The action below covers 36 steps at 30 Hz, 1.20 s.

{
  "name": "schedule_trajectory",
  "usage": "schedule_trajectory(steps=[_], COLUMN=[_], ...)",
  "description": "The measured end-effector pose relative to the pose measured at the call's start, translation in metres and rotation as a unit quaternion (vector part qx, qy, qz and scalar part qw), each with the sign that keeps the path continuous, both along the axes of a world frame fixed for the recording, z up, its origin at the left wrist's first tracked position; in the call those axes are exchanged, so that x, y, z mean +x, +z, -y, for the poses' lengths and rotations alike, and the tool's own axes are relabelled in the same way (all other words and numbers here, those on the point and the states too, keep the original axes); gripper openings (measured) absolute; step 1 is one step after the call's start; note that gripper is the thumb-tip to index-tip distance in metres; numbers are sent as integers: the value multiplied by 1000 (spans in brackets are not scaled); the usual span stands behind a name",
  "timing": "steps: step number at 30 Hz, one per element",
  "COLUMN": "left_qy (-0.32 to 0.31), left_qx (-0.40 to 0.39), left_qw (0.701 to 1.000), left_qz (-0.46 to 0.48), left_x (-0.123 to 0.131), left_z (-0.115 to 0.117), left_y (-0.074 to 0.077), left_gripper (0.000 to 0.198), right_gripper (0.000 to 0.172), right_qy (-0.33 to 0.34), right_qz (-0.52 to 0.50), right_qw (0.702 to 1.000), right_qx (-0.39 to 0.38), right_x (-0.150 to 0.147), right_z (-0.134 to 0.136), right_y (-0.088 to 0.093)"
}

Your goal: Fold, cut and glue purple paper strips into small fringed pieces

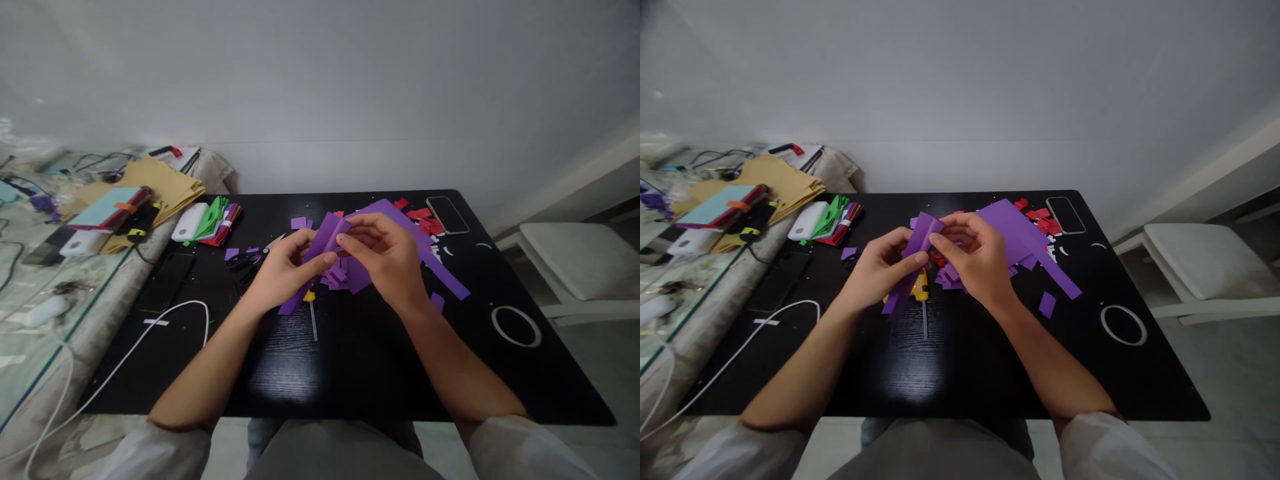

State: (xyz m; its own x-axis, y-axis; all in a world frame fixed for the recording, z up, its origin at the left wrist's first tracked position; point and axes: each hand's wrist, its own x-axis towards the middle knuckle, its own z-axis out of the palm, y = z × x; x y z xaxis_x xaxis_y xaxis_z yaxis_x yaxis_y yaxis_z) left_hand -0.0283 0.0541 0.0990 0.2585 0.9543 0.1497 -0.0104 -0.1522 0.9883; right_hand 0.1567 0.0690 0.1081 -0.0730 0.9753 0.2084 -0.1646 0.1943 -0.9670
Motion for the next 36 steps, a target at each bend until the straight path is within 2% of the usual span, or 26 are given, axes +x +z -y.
schedule_trajectory(steps=[8, 12, 17, 22, 26, 36], left_qy=[35, 33, 14, 35, 32, 28], left_qx=[25, 26, 34, 62, 44, 61], left_qw=[998, 997, 999, 997, 998, 998], left_qz=[-50, -62, -21, 11, 20, -16], left_x=[1, -1, -2, 2, 2, -5], left_z=[-1, -1, 1, 3, 4, 4], left_y=[0, 1, 3, 3, 3, 8], left_gripper=[29, 30, 27, 23, 22, 22], right_gripper=[24, 19, 15, 17, 18, 22], right_qy=[10, 8, 13, 33, 39, 70], right_qz=[7, 19, 34, 31, 45, 53], right_qw=[1000, 1000, 999, 998, 997, 995], right_qx=[10, 21, 39, 41, 44, 42], right_x=[1, 2, -1, -4, -2, 1], right_z=[2, 3, 5, 6, 7, 7], right_y=[1, 2, 2, 2, 3, 9])
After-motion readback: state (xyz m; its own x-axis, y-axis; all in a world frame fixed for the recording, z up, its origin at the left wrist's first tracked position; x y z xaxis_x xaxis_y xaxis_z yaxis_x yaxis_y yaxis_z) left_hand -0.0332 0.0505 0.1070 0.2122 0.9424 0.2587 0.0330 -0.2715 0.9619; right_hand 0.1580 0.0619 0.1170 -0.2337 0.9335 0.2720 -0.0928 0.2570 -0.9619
